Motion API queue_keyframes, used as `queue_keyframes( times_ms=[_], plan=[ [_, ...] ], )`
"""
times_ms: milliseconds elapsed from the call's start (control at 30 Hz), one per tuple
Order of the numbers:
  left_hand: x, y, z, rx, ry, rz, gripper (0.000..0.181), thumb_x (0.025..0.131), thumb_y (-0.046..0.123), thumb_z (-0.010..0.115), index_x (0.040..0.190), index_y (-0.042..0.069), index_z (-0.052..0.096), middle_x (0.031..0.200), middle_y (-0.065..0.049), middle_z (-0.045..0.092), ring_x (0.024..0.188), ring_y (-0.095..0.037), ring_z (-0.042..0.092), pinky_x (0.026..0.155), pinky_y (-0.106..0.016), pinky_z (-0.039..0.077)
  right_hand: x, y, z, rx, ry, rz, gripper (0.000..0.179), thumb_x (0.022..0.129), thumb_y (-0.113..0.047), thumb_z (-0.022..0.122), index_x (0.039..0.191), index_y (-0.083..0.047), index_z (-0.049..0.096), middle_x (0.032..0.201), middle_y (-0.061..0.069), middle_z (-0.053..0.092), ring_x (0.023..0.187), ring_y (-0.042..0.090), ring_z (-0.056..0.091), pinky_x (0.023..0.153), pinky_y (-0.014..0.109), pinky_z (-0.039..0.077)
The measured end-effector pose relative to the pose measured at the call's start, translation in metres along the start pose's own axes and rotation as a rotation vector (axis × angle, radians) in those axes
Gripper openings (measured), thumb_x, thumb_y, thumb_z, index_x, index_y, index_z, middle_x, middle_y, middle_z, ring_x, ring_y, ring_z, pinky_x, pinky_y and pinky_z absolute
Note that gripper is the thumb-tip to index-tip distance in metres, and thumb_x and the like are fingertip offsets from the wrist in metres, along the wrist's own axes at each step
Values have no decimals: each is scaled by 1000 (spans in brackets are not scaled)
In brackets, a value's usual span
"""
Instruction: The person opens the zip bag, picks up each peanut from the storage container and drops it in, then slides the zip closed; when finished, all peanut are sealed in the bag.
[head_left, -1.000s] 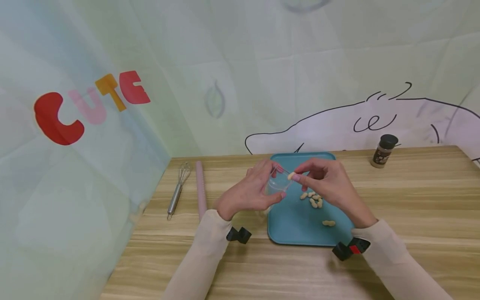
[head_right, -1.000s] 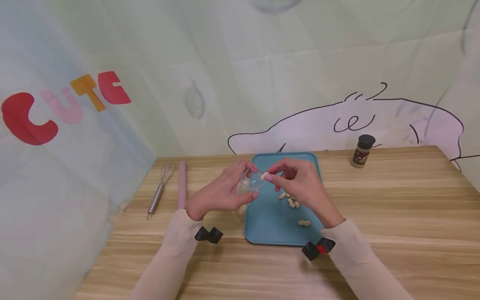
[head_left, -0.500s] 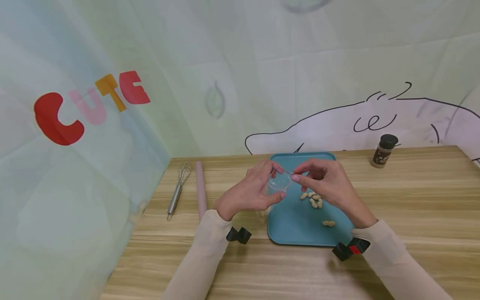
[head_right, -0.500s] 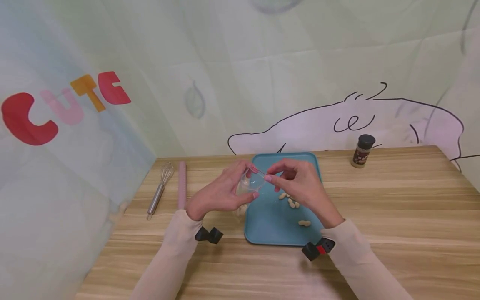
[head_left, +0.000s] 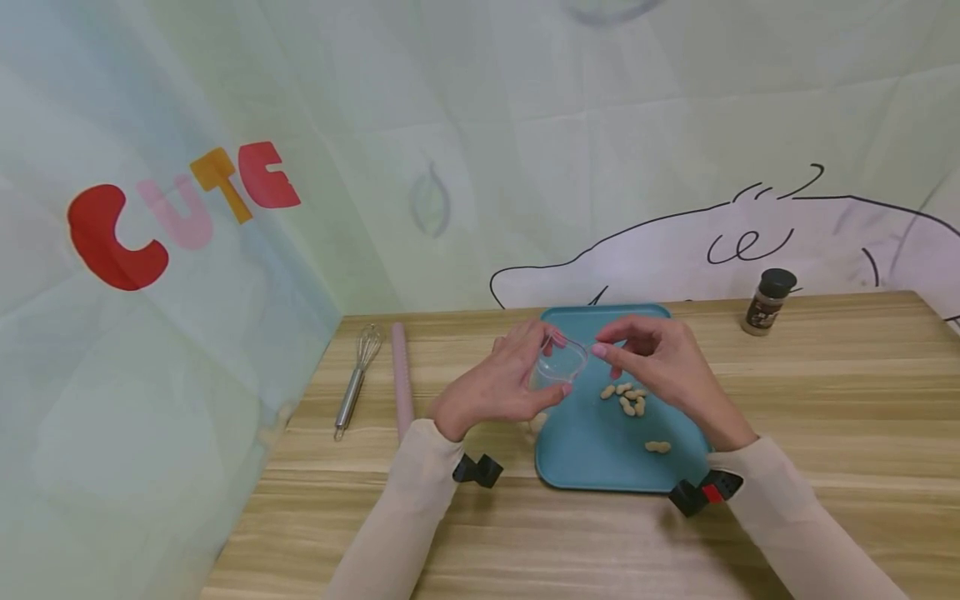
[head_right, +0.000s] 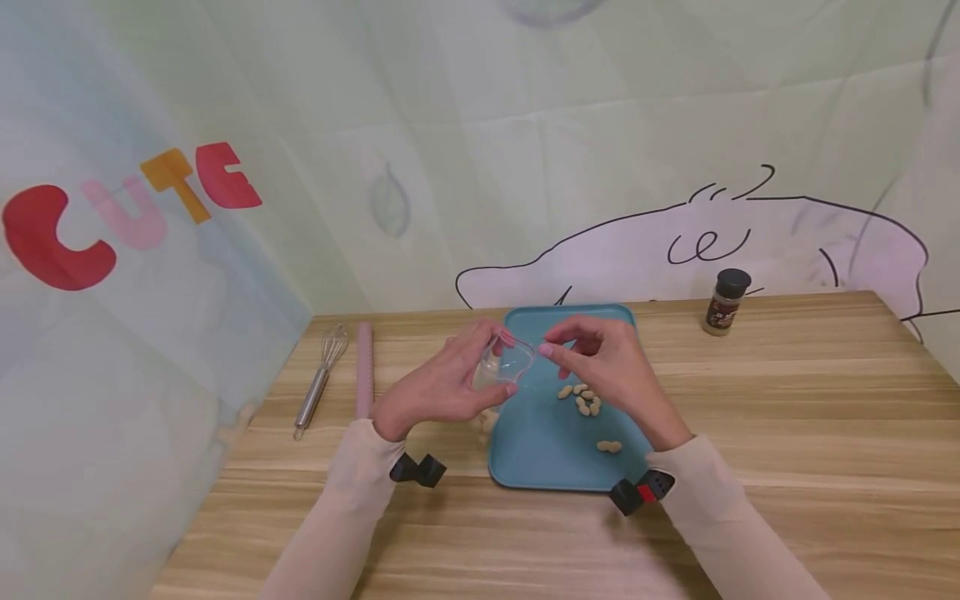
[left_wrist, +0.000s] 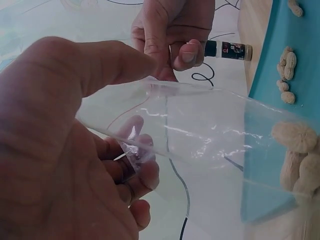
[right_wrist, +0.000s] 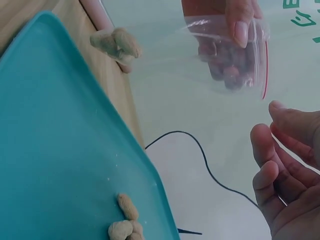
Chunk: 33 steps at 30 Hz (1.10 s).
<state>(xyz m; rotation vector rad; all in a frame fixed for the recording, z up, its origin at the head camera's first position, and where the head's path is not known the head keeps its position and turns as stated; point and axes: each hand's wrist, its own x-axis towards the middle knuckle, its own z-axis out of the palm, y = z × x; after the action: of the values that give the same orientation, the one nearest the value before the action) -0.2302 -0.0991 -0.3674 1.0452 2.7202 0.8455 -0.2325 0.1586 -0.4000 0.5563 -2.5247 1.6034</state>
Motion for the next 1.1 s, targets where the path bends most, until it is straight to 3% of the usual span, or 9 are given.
queue_keyframes(
  times_ms=[200, 500, 733, 933, 1100],
  plan=[
    [0, 1, 0, -1, 2, -11, 44, 99, 34, 65, 132, 9, 48, 122, -9, 54, 113, -21, 52, 98, -42, 38, 1, 5, -2, -20, -1, 33, 25, 100, -26, 77, 117, -8, 77, 94, 17, 77, 75, 27, 73, 64, 26, 52],
    [0, 0, 1, -7, 0, -27, 41, 99, 33, 66, 126, 9, 48, 121, -8, 54, 115, -26, 54, 99, -43, 38, 2, 8, -7, -43, -9, 50, 25, 101, -30, 76, 117, -10, 77, 92, 14, 77, 76, 25, 74, 65, 26, 51],
    [0, 0, 0, -7, 2, -29, 42, 99, 34, 66, 126, 9, 46, 120, -9, 53, 115, -27, 54, 98, -43, 37, 5, 17, -9, -76, -83, 92, 28, 105, -27, 71, 123, -6, 75, 108, 20, 77, 83, 29, 76, 71, 25, 55],
    [1, -1, 0, -9, 2, -23, 41, 99, 33, 65, 126, 8, 46, 121, -9, 53, 118, -31, 55, 98, -43, 36, 6, 35, -8, -122, -153, 145, 27, 104, -20, 72, 122, -2, 76, 119, 18, 78, 103, 24, 74, 82, 22, 57],
    [1, 0, 0, -10, 1, -19, 42, 99, 33, 65, 126, 8, 46, 121, -10, 53, 119, -34, 55, 97, -43, 36, 6, 49, -7, -133, -199, 195, 26, 102, -18, 73, 123, -2, 77, 119, 17, 78, 105, 23, 71, 85, 30, 58]
  ],
)
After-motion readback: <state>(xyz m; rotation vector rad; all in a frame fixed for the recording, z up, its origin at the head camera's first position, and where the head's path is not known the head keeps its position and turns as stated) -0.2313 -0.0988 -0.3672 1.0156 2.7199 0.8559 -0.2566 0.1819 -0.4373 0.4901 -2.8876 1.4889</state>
